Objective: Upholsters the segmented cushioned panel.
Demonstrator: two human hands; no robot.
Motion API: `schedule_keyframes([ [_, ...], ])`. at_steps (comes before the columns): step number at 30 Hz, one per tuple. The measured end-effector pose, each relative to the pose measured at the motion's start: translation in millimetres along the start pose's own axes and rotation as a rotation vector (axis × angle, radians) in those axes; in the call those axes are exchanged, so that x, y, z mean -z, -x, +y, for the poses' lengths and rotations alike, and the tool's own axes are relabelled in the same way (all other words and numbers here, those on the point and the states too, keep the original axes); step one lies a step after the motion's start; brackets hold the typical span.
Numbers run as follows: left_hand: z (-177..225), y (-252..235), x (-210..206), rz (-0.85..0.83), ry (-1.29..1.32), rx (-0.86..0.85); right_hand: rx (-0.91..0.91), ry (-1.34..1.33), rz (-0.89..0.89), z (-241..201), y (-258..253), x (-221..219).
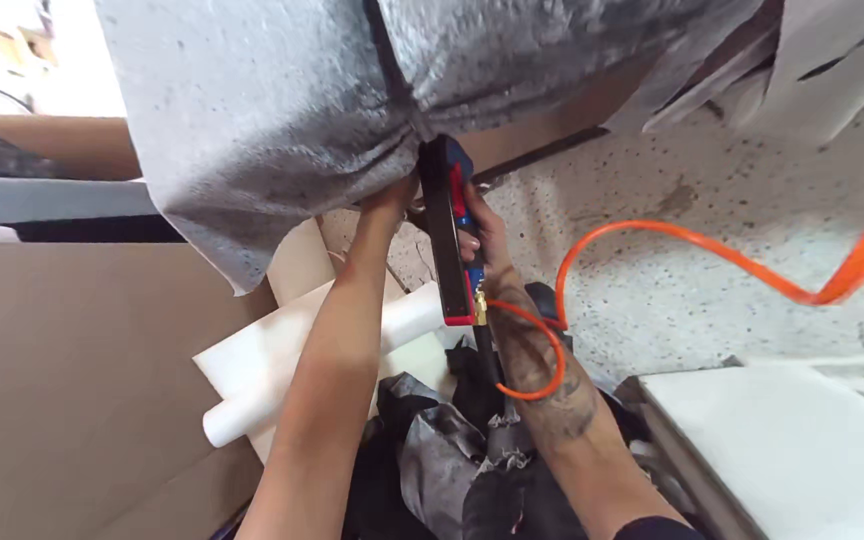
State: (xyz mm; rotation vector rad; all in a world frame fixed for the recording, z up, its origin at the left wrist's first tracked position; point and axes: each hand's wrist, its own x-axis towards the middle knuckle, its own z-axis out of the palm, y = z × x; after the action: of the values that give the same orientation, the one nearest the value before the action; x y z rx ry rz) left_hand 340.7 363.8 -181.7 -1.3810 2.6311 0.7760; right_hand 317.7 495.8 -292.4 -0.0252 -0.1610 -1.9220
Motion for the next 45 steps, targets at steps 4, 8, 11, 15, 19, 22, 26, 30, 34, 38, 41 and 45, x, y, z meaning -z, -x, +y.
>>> schedule_keyframes([
  [4, 1, 6, -4, 0.032, -0.033, -0.048, -0.013, 0.08, 0.044, 0, 10, -3],
  [8, -20, 46, -45, 0.1, 0.605, -0.053, -0.081, 0.211, 0.235, -5, 69, -37],
  [11, -24, 121, -63, -0.044, 0.779, 0.005, -0.151, 0.464, 0.563, -36, 155, -95],
  [15, -76, 237, -84, -0.321, 0.421, 0.198, -0.116, 0.883, 1.102, -95, 242, -217],
  [19, -139, 330, -78, -0.651, -0.023, 0.39, -0.038, 1.821, 1.238, -176, 266, -346],
  [22, -172, 369, -65, -0.895, -0.136, 0.434, 0.043, 2.509, 1.144, -247, 252, -429],
  [26, -155, 363, -38, -0.908, 0.116, 0.465, 0.107, 2.955, 0.647, -349, 192, -473],
  [30, -70, 293, -30, -0.642, 0.29, 0.503, 0.033, 3.069, 0.118, -449, 106, -456],
  [34, 78, 201, -7, -0.231, 0.53, 0.283, 0.087, 2.969, 0.047, -534, 51, -405],
  [38, 207, 154, 35, 0.085, 0.506, 0.056, 0.417, 2.918, 0.159, -586, 41, -373],
  [41, 250, 150, 39, 0.1, 0.642, 0.152, 0.439, 2.948, 0.149, -618, 33, -369],
  [45, 294, 147, 23, -0.107, 0.692, 0.226, 0.493, 2.944, 0.18, -653, 3, -361],
])
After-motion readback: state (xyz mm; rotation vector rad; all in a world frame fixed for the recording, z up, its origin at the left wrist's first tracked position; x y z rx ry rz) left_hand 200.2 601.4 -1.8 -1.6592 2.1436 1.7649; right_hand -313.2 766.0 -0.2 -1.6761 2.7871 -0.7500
